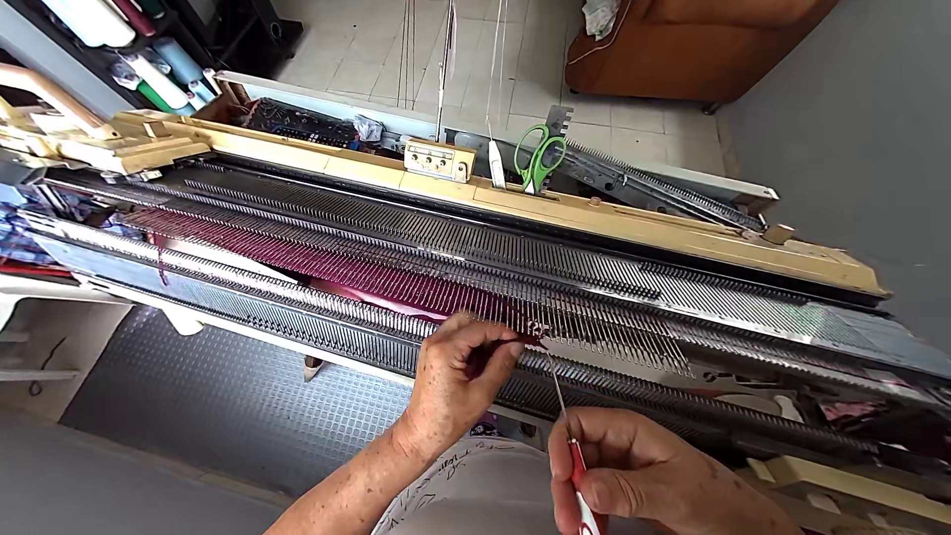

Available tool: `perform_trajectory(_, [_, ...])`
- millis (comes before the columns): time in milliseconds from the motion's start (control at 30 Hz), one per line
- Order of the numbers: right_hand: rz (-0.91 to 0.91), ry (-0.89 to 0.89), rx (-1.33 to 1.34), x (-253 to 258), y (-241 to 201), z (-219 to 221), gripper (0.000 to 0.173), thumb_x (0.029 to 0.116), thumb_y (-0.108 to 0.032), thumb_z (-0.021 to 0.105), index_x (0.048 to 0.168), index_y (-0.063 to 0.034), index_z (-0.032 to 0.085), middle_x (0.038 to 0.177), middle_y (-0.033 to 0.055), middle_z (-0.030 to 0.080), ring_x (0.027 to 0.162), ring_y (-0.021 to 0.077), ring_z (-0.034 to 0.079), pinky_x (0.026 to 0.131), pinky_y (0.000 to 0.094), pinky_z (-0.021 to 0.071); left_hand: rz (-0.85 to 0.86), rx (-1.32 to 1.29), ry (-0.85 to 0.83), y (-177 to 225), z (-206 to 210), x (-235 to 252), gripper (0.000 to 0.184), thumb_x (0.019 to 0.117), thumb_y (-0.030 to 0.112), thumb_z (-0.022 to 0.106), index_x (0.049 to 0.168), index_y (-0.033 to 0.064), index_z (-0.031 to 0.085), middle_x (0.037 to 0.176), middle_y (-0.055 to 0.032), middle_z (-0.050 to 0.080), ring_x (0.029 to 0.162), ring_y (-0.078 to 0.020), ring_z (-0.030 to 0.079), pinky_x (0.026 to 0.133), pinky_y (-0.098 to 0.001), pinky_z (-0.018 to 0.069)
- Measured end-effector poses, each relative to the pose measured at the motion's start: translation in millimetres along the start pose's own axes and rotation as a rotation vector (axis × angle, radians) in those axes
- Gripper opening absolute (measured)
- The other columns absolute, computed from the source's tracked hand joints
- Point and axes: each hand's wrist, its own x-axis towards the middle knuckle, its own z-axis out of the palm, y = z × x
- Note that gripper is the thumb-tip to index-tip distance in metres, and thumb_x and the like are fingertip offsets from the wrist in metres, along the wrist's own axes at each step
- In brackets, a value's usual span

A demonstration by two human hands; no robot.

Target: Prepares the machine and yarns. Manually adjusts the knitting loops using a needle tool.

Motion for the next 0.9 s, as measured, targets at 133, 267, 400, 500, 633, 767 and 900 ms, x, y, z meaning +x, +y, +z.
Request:
perform_trajectory(133, [0.023, 0.079, 0.023, 34, 16, -28, 0.016, 0.1036, -0.017, 0.058, 0.117, -0.0092, 0.062, 0.102, 0.0007, 0.073, 0.091, 0.0097, 0.073, 0.074, 0.0243, 0.0632, -0.120, -0.133, -0.121, -16, -11, 0, 0.015, 0.1015, 0.005, 0.055, 0.099, -0.0027, 0.067, 0.076, 0.0003, 0.069, 0.067, 0.0011, 0.062, 0.064, -0.0150, 0.0514])
perform_trajectory(267, [0.026, 0.095, 0.059, 43, 20, -29, 0.014, 0.1040, -0.014, 0.056, 0.115, -0.0081, 0.062, 0.102, 0.0012, 0.074, 0.093, 0.0116, 0.074, 0.076, 0.0258, 0.0636, -0.137, -0.196, -0.107, -16, -11, 1, 0.009, 0.1001, 0.005, 0.057, 0.098, -0.0010, 0.064, 0.074, 0.0033, 0.064, 0.067, 0.0015, 0.061, 0.063, -0.0159, 0.0517])
perform_trajectory(400, [-0.023, 0.054, 0.007, 22, 13, -11, 0.021, 0.1017, -0.019, 0.062, 0.120, -0.0097, 0.061, 0.105, 0.0016, 0.073, 0.093, 0.0096, 0.073, 0.075, 0.0253, 0.0637, -0.161, -0.174, -0.049, 1, -4, 2, 0.021, 0.0900, 0.007, 0.071, 0.108, -0.0008, 0.065, 0.082, 0.0040, 0.068, 0.073, 0.0007, 0.063, 0.067, -0.0172, 0.0531])
perform_trajectory(500, [-0.033, 0.047, -0.002, 17, 10, -4, 0.020, 0.1005, -0.019, 0.064, 0.119, -0.0098, 0.061, 0.103, 0.0012, 0.073, 0.091, 0.0088, 0.074, 0.073, 0.0246, 0.0636, -0.166, -0.176, -0.019, 7, -1, 2, 0.024, 0.0871, 0.005, 0.073, 0.110, 0.0000, 0.065, 0.081, 0.0038, 0.069, 0.073, -0.0005, 0.065, 0.068, -0.0179, 0.0549])
perform_trajectory(633, [0.003, 0.016, 0.000, 9, 2, 8, 0.022, 0.0973, -0.020, 0.069, 0.117, -0.0112, 0.063, 0.099, -0.0001, 0.074, 0.089, 0.0069, 0.073, 0.075, 0.0219, 0.0621, -0.161, -0.161, 0.013, 7, 1, 2, 0.022, 0.0882, 0.005, 0.073, 0.109, 0.0011, 0.066, 0.081, 0.0035, 0.070, 0.073, -0.0003, 0.065, 0.068, -0.0174, 0.0548])
perform_trajectory(767, [0.013, 0.073, -0.027, 31, 11, -16, 0.016, 0.1023, -0.020, 0.061, 0.115, -0.0106, 0.062, 0.100, -0.0007, 0.073, 0.090, 0.0074, 0.073, 0.073, 0.0221, 0.0624, -0.154, -0.135, 0.004, 5, -3, 2, 0.026, 0.0863, 0.006, 0.074, 0.111, -0.0007, 0.066, 0.079, 0.0039, 0.069, 0.071, -0.0003, 0.064, 0.066, -0.0176, 0.0540])
perform_trajectory(900, [0.009, 0.086, 0.030, 43, 16, -23, 0.015, 0.1035, -0.018, 0.058, 0.116, -0.0098, 0.062, 0.102, -0.0004, 0.073, 0.092, 0.0092, 0.073, 0.075, 0.0236, 0.0629, -0.169, -0.133, -0.007, 7, -5, 4, 0.030, 0.0840, 0.007, 0.076, 0.111, -0.0012, 0.066, 0.075, 0.0055, 0.067, 0.068, 0.0007, 0.062, 0.064, -0.0166, 0.0526])
